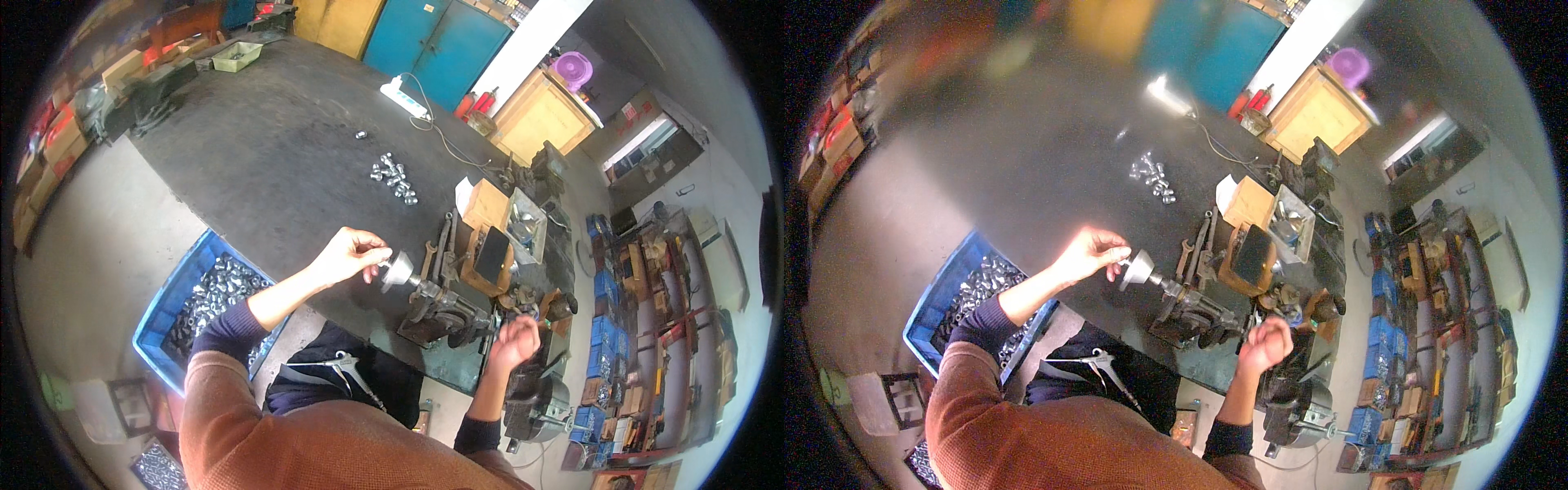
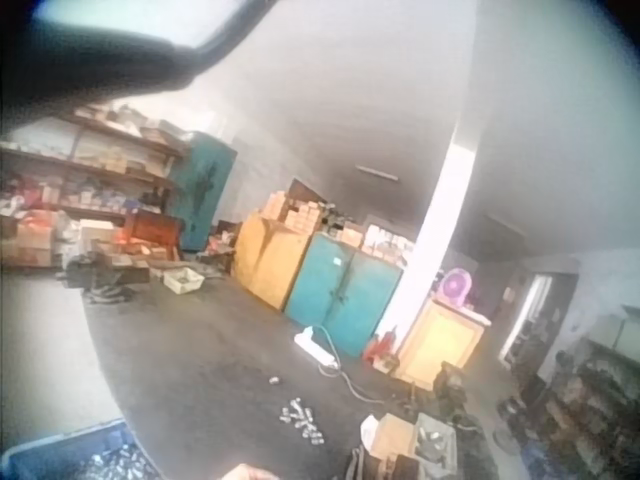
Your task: The person repeatedly picks small metal parts from a blue bin, places them into a vise, and uses a tool to work on each part before returning it to the bin. The process is repeated for multiple parts in a consistent sequence.
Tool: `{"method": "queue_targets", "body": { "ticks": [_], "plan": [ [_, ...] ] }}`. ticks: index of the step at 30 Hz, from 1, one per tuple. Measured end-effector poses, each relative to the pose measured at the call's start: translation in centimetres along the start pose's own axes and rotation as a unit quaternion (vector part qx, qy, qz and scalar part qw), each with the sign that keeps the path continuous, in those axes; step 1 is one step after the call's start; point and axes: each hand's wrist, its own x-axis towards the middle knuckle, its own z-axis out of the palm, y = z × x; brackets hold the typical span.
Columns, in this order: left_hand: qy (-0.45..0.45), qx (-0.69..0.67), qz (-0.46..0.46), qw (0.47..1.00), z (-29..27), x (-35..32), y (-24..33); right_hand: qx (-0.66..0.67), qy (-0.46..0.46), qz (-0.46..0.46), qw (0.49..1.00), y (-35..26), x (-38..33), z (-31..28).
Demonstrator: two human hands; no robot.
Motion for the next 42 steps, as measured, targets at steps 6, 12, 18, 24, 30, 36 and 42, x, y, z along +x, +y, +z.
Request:
{"method": "queue_targets", "body": {
  "ticks": [6,12,18,24,30,36,42],
  "plan": [
    [-0.005,-0.035,-0.005,0.999,-0.4,-0.1,-0.4,-0.026,0.041,0.125,0.991,0.8,-6.6,-3.1],
    [-0.004,-0.026,0.005,1.000,-0.6,-0.3,0.1,-0.161,0.095,0.112,0.976,9.6,-1.5,-5.2],
    [0.047,0.142,-0.054,0.987,-6.0,-5.9,0.6,-0.054,0.029,0.025,0.998,3.1,2.8,-0.1],
    [0.190,0.372,-0.219,0.882,-14.1,-18.2,-5.8,0.031,0.004,0.003,0.999,-0.4,-3.3,-1.6],
    [0.084,0.663,-0.172,0.723,-14.1,-17.4,-4.7,-0.039,0.047,0.148,0.987,3.6,-7.3,-4.3],
    [0.005,0.484,0.065,0.873,-10.1,-1.4,-1.4,-0.077,0.154,0.167,0.971,7.4,-3.6,-3.3],
    [0.009,0.514,0.092,0.853,-7.0,11.6,-6.3,-0.080,0.150,0.189,0.967,7.0,-4.5,-3.6]
  ]
}}
